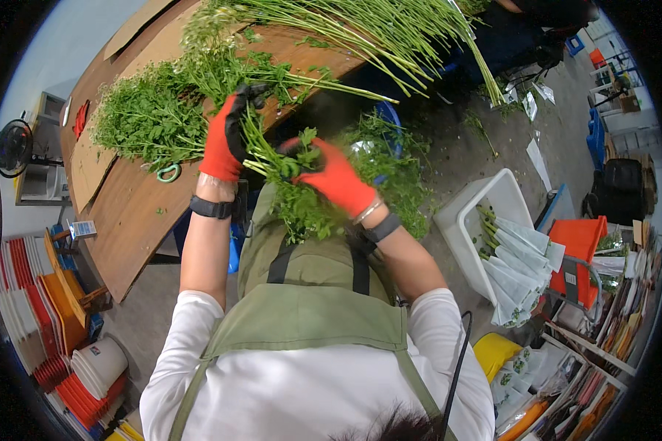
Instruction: Clean and sort feverfew (white chamomile-like) flowers by removing lower leaves and grouping stems.
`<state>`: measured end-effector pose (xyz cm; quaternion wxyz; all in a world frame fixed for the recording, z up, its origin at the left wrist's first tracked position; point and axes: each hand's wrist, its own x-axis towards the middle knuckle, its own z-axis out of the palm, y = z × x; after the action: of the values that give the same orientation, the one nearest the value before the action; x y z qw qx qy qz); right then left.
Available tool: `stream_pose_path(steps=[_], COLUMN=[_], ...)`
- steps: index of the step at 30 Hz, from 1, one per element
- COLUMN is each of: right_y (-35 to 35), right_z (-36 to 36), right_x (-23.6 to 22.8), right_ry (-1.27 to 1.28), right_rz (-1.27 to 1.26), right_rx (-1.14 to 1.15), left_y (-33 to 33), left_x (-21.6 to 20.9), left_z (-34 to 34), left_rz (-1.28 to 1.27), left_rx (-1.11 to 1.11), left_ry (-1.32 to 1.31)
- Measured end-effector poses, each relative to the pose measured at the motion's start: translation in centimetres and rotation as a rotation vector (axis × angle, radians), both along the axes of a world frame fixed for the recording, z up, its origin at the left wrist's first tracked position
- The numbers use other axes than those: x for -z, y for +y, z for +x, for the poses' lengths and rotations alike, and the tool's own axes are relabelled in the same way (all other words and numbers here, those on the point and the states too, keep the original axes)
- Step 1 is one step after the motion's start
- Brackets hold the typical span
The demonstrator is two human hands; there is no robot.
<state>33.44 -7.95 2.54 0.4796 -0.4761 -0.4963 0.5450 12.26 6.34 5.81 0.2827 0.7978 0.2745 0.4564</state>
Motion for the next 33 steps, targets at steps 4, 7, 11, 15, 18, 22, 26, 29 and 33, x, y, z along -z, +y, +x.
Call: stream_pose_path(steps=[4, 7, 11, 15, 18, 22, 26, 29, 33], right_y=[-2.8, -4.6, -1.2, 3.6, 4.8, 2.4, 0.9, -0.3, 0.1], right_z=[4.0, 7.0, 3.4, -3.4, -5.6, -2.9, 1.8, 6.0, 6.1], right_x=[1.4, 1.1, -2.9, -6.5, -4.8, -2.9, 2.2, 6.5, 6.3], right_ry=[-0.285, -0.439, -0.132, -0.355, -0.563, -1.115, -1.263, -1.395, -1.423], right_rz=[0.046, -0.073, 0.040, 0.103, 0.073, 0.324, 0.403, 0.329, 0.147], right_rx=[-0.338, -0.349, -0.023, 0.104, 0.122, 0.018, 0.065, 0.084, 0.085], left_y=[4.5, 5.5, 3.8, 0.0, 1.6, 7.4, 15.5, 17.9, 17.8], left_x=[0.1, -1.9, -0.2, -3.3, -3.8, -5.2, -4.3, -7.1, -9.0], left_z=[-4.1, -6.5, -4.1, 1.8, 3.7, -2.2, -12.3, -18.0, -21.5], left_rz=[-0.735, -0.487, -0.262, -0.494, -0.840, -0.647, -0.423, -0.449, -0.387], left_rx=[-0.139, -0.161, -0.093, -0.019, -0.372, -0.558, -0.744, -0.854, -0.763], left_ry=[-0.576, -0.248, -0.197, -0.057, -0.754, -0.783, -0.888, -0.803, -0.742])
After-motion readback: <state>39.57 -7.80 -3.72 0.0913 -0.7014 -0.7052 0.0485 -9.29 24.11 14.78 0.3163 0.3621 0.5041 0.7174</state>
